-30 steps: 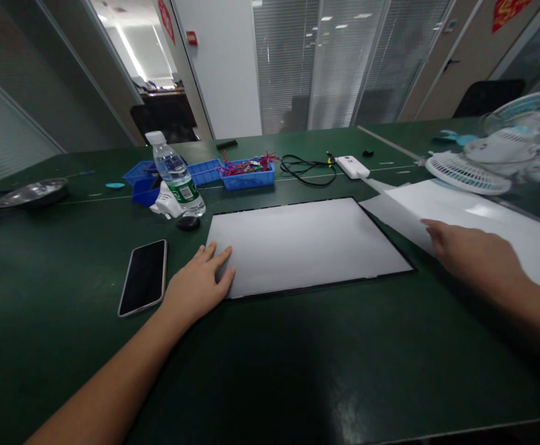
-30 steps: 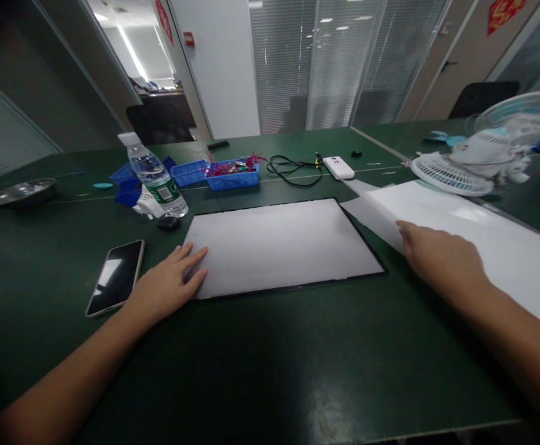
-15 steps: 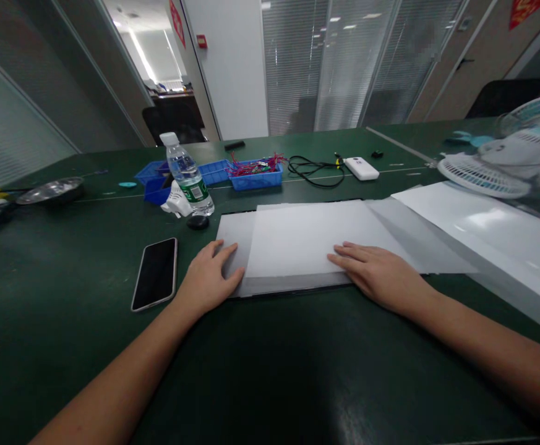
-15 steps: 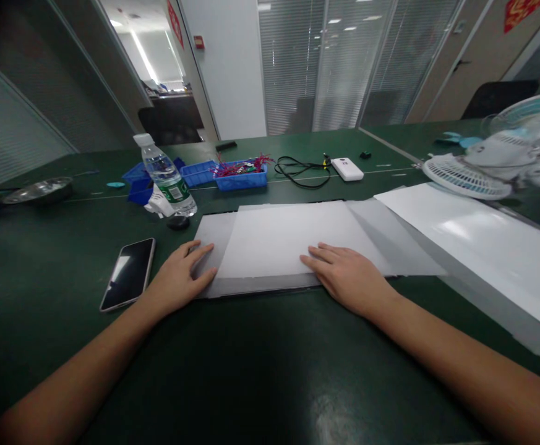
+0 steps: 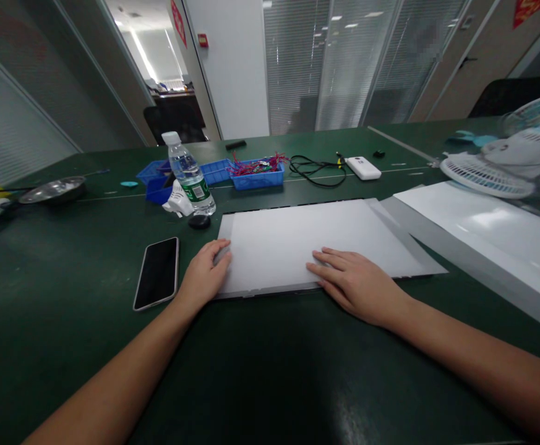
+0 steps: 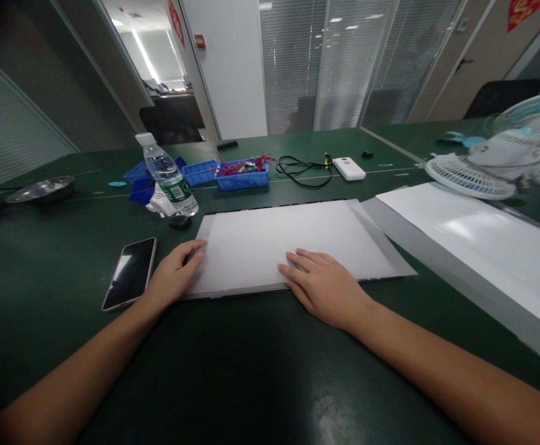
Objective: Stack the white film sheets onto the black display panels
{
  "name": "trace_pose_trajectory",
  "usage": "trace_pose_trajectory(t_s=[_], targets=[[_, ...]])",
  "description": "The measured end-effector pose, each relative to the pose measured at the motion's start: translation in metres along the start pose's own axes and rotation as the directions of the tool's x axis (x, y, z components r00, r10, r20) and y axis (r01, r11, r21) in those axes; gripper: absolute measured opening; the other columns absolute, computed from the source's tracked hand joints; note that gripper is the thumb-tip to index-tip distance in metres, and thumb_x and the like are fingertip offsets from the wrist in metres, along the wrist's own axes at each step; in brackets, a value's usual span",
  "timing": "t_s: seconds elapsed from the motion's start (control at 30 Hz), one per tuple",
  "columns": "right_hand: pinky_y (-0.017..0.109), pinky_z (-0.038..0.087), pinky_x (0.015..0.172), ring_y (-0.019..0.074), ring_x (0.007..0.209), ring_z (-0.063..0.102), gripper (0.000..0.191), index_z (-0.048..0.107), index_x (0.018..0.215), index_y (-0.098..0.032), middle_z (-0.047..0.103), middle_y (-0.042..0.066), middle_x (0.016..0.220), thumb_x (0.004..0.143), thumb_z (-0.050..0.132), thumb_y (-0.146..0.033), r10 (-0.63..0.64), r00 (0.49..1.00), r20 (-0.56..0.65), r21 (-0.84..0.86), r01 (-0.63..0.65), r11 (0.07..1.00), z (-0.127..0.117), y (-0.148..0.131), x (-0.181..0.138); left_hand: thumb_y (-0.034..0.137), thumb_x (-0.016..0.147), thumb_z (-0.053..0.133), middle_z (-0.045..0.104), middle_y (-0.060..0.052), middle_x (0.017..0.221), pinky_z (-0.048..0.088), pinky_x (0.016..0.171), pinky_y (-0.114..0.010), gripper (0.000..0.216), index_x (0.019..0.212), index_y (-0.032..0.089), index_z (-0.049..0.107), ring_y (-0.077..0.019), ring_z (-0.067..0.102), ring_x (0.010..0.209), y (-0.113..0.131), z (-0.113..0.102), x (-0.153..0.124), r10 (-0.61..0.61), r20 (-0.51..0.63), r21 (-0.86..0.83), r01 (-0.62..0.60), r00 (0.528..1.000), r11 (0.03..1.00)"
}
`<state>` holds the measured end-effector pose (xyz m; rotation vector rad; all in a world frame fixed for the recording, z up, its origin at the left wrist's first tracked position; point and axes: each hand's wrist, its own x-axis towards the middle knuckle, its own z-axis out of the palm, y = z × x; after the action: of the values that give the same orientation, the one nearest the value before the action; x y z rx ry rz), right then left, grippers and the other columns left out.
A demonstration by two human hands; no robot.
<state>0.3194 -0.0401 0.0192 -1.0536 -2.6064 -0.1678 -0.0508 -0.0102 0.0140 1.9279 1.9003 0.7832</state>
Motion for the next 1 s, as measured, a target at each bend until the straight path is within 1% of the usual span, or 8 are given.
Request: trace_pose_trajectory(t_s=[0.2,0.3,0.4,0.6,0.7,0.87,1.0], targets=[[0.057,0.057,0.113,0.0351,0.143,0.064,0.04,0.075,0.144,-0.021,0.069,0.016,0.152,0.109,0.056,-0.028,-0.006,1.0,-0.006,0.043,0.006,0.999,0.001,-0.009,0.006,0.053,0.096,0.052,0.062,-0.015,0.161,0.041,0.131,-0.05,0.064,0.145,0.014,0.068,-0.0325,0.06,0.149,0.003,0.0,-0.002,-0.009,-0.01,0.016,0.01,1.0,1.0],[0.056,0.056,0.114,0.0346,0.144,0.064,0.041,0.073,0.146,-0.02,0.067,0.017,0.154,0.111,0.054,-0.03,-0.016,1.0,0.012,0.034,0.016,0.999,0.003,-0.013,0.01,0.052,0.096,0.053,0.059,-0.016,0.164,0.041,0.131,-0.051,0.066,0.148,0.014,0.067,-0.033,0.058,0.151,0.002,-0.001,-0.002,-0.027,0.009,0.022,0.027,1.0,0.999],[0.056,0.055,0.115,0.0349,0.146,0.062,0.042,0.073,0.147,-0.02,0.065,0.017,0.156,0.111,0.055,-0.032,-0.016,1.0,0.026,0.034,0.015,0.999,0.005,-0.016,0.013,0.049,0.095,0.056,0.056,-0.016,0.167,0.039,0.133,-0.051,0.066,0.15,0.014,0.066,-0.033,0.056,0.153,0.002,-0.001,-0.001,-0.045,0.022,0.03,0.044,0.999,0.999],[0.056,0.055,0.115,0.0349,0.146,0.062,0.041,0.073,0.146,-0.021,0.065,0.017,0.156,0.11,0.055,-0.03,-0.023,1.0,0.017,0.052,0.022,0.998,0.006,-0.019,0.015,0.041,0.094,0.059,0.053,-0.014,0.17,0.037,0.135,-0.048,0.064,0.151,0.014,0.067,-0.0317,0.053,0.156,0.005,-0.001,-0.003,-0.05,0.033,0.074,0.047,0.998,0.996],[0.057,0.055,0.115,0.0347,0.146,0.062,0.041,0.073,0.146,-0.022,0.065,0.016,0.157,0.11,0.055,-0.029,-0.03,0.999,0.014,0.053,0.03,0.998,0.006,-0.018,0.015,0.033,0.091,0.059,0.052,-0.014,0.171,0.037,0.135,-0.049,0.063,0.15,0.014,0.068,-0.032,0.054,0.156,0.007,-0.002,-0.003,-0.038,0.031,0.075,0.035,0.999,0.997],[0.057,0.053,0.117,0.0348,0.149,0.059,0.042,0.072,0.148,-0.022,0.063,0.016,0.16,0.111,0.054,-0.03,-0.035,0.999,0.024,0.079,0.033,0.996,0.008,-0.016,0.015,0.024,0.086,0.059,0.053,-0.014,0.17,0.037,0.135,-0.049,0.064,0.148,0.015,0.07,-0.032,0.055,0.155,0.006,-0.003,-0.002,-0.059,0.033,0.035,0.058,0.998,0.998],[0.059,0.051,0.119,0.035,0.151,0.056,0.043,0.071,0.149,-0.022,0.061,0.016,0.161,0.111,0.054,-0.03,-0.034,0.999,0.026,0.11,0.031,0.993,0.009,-0.015,0.013,0.018,0.083,0.057,0.054,-0.011,0.17,0.033,0.137,-0.048,0.065,0.147,0.017,0.071,-0.028,0.053,0.157,0.001,-0.001,-0.002,-0.066,0.04,-0.023,0.067,0.997,0.997]])
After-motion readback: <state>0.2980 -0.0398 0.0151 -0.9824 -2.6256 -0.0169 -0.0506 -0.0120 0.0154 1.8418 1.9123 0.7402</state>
